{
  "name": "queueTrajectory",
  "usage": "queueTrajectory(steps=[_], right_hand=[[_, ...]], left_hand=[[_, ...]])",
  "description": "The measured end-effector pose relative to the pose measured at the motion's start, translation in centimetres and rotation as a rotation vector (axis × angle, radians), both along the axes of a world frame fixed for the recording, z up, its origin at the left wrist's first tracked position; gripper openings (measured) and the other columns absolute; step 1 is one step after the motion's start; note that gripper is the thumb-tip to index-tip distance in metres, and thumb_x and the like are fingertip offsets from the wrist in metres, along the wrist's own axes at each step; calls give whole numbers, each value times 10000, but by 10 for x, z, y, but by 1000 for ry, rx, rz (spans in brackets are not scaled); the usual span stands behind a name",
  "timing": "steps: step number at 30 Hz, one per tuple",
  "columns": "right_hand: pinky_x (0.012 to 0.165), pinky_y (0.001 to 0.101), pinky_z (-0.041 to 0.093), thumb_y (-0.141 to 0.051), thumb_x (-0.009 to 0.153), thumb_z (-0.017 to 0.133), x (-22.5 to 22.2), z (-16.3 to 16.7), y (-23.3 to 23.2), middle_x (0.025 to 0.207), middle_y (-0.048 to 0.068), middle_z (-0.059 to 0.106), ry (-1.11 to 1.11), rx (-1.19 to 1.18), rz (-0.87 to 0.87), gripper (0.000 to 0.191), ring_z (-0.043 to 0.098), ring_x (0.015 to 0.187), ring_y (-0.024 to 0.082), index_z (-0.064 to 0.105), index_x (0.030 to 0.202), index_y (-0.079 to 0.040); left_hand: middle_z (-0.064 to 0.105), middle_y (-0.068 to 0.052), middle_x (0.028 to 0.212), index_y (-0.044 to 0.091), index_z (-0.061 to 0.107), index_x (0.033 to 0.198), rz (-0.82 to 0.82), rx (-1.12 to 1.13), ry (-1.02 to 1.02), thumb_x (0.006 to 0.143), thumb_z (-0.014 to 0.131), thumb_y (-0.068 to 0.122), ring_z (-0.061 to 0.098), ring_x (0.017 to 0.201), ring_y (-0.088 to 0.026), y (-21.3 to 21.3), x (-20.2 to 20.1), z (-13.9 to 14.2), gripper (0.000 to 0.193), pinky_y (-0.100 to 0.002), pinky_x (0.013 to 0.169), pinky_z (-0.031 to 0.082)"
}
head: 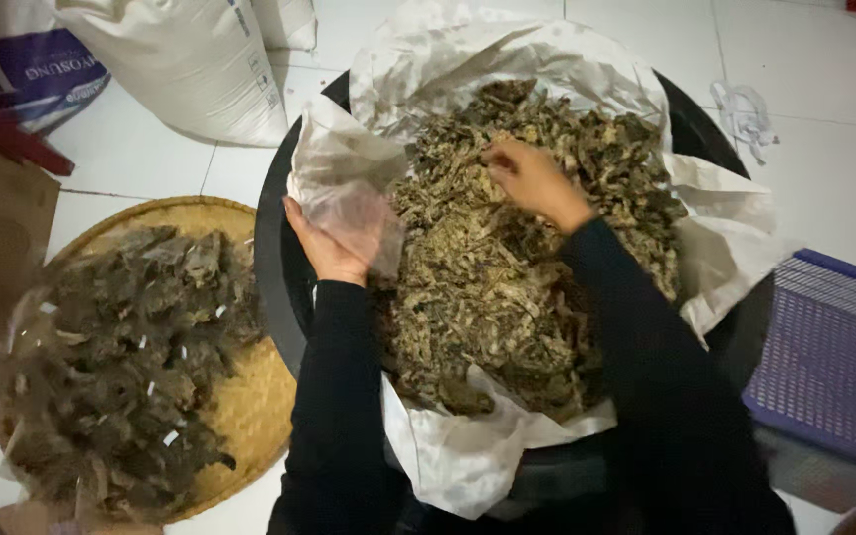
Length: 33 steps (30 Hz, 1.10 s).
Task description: The person sits on the floor with a large paper-lined basin of dried mushrooms between their legs. They grab handfuls of the dried mushrooms, stuff them into clear plastic bags, and place filled bags on a digital scale and into a basket, repeating the packing cycle.
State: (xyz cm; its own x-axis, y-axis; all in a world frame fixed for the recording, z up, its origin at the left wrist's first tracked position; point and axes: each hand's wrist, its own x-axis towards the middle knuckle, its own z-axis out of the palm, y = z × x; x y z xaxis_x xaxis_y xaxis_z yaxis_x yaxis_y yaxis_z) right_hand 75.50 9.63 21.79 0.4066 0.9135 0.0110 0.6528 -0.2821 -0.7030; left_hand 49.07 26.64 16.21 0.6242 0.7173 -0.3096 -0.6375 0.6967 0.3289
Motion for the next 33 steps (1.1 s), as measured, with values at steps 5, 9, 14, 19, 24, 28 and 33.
queueTrajectory(steps=[5, 9, 14, 19, 24, 28, 33], right_hand=[[1048, 516, 486, -44, 882, 639, 9, -77, 79, 1345, 205, 624, -698, 121, -29, 419, 589, 1235, 395, 660, 1299, -82], [1018, 624, 460, -36, 793, 648, 6, -115, 93, 1351, 197, 599, -878, 102, -4, 543, 576, 1180, 439, 627, 1332, -100], [1083, 553, 484, -74, 1026, 623, 7, -128, 58, 1382, 266, 561, -502, -282, 63, 469, 576, 1231, 461, 526, 1485, -67], [923, 582, 489, -123, 931, 699, 5, -98, -9, 1233, 284, 511, -288, -235, 179, 429, 550, 1036, 482, 559, 1331, -55], [824, 505, 510, -109, 913, 713, 0, -62, -77, 1110, 213, 537, -26, -2, -47, 203, 571, 905, 347, 624, 1087, -56], [770, 492, 506, -62, 892, 754, -2, -50, -104, 994, 209, 584, -136, -9, -185, 212, 571, 881, 327, 571, 991, -21], [751, 521, 511, -149, 902, 792, 9, -62, -117, 870, 206, 655, -190, -362, -231, 255, 633, 795, 346, 588, 988, -22]], left_hand=[[419, -153, 1514, 164, 408, 1491, -9, 135, 63, 720, 602, 800, 471, 1326, -378, 20, -6, -6, 1018, -586, 1070, 418], [357, -180, 1534, 134, 415, 1454, 12, 23, -10, 802, 620, 788, 401, 1379, -409, 23, -9, -6, 946, -590, 1144, 403], [323, -246, 1570, 130, 429, 1456, 20, 84, 27, 743, 628, 781, 354, 1430, -456, 22, -7, -7, 985, -634, 1144, 372], [205, -210, 1685, 91, 333, 1542, -21, 65, -26, 758, 670, 770, 220, 1557, -447, 25, 1, -11, 1090, -650, 1215, 312], [190, -193, 1691, 80, 252, 1609, -64, 116, 8, 700, 699, 791, 224, 1556, -452, 26, 6, -17, 1238, -663, 1207, 310], [136, -172, 1692, 120, 245, 1623, -69, 100, 42, 685, 697, 789, 208, 1566, -442, 24, 4, -13, 1238, -651, 1221, 321], [98, -175, 1687, 141, 247, 1627, -68, 120, 70, 691, 698, 792, 176, 1578, -416, 21, 2, -6, 1227, -641, 1242, 337]])
